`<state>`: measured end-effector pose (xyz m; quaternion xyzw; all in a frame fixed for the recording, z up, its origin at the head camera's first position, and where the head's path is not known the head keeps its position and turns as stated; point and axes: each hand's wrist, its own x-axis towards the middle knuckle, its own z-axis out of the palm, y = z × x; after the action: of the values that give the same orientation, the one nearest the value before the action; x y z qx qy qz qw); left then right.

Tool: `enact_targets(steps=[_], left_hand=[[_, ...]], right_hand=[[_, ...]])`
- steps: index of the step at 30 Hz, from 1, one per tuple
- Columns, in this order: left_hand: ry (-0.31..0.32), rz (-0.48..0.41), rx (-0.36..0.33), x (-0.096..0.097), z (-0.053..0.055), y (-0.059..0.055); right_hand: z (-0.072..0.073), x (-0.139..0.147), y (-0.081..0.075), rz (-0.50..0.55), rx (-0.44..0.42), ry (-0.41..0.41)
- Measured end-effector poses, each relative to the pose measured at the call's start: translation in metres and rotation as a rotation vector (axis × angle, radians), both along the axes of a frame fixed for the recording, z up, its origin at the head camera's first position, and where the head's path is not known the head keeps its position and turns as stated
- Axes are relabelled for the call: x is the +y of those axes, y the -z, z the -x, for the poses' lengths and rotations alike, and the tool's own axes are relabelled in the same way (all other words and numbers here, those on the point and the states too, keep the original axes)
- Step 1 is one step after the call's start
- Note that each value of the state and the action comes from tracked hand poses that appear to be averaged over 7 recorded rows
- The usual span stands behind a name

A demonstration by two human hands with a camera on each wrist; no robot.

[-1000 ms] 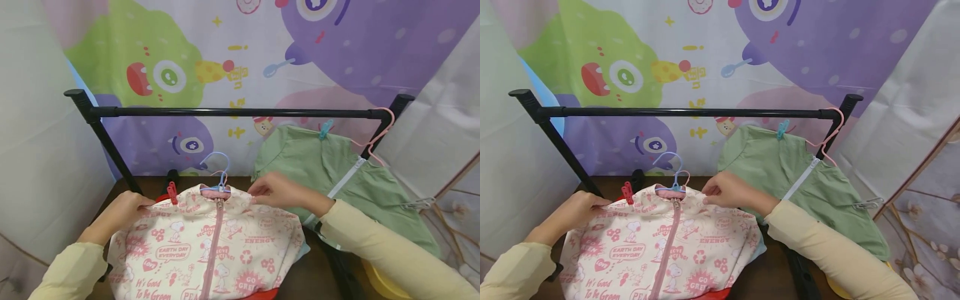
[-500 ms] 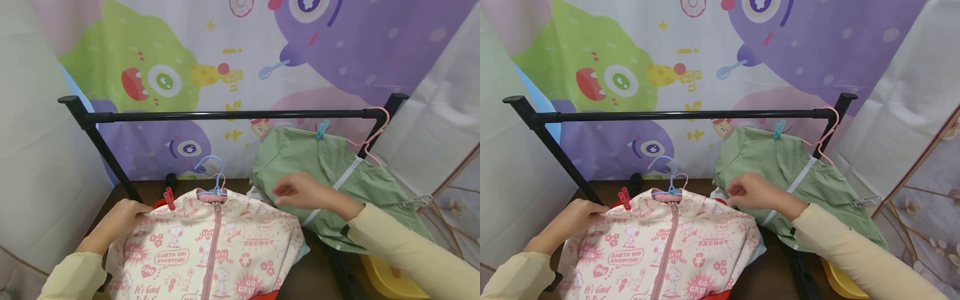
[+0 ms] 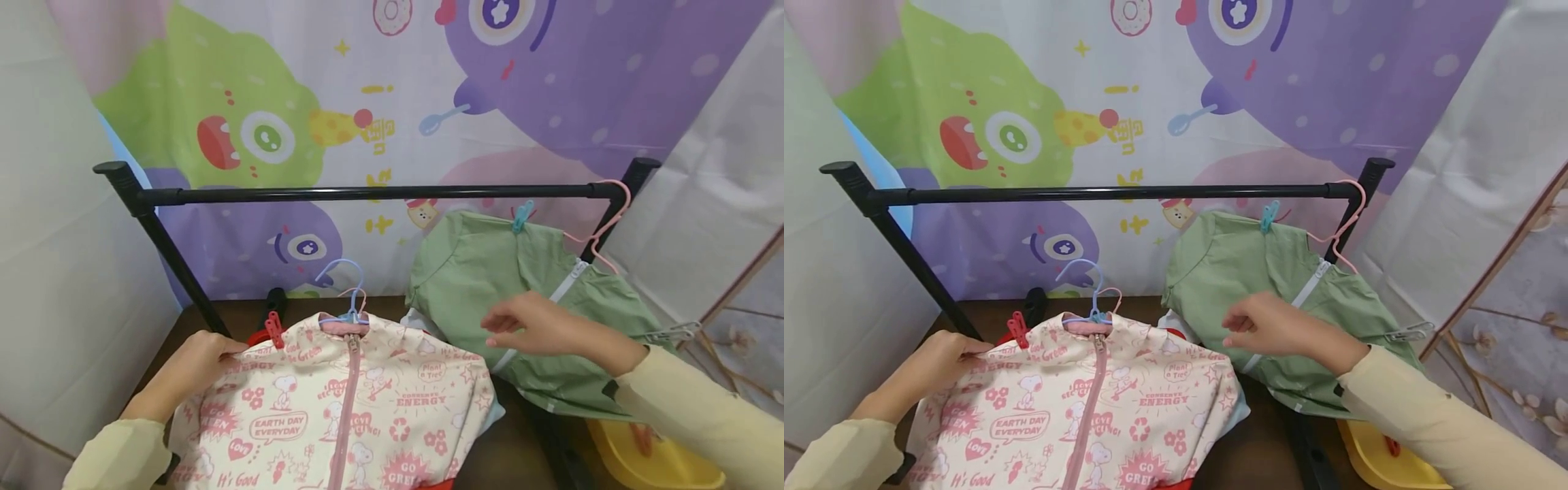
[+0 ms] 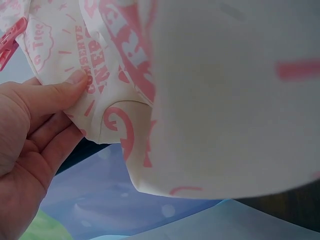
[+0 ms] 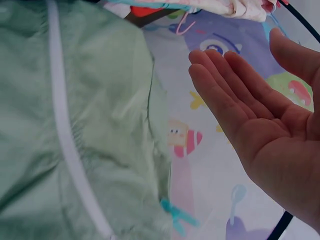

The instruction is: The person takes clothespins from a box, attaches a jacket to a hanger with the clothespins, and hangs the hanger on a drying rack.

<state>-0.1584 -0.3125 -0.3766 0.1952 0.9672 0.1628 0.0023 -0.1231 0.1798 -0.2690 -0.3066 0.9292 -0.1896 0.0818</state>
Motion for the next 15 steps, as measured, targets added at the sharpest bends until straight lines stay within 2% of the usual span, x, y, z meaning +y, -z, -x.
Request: enact_targets(steps=[9,15], left_hand=[[0.023,-0.002,0.002,0.0,0.002,-0.001],[0.014,-0.008,-0.004,0.0,0.001,0.002]], right_hand=[[-0.012,0.037,-0.013,-0.05,0.035,0.085],[-0.019,0.061,-0.017,-0.098,0.108,0.119]])
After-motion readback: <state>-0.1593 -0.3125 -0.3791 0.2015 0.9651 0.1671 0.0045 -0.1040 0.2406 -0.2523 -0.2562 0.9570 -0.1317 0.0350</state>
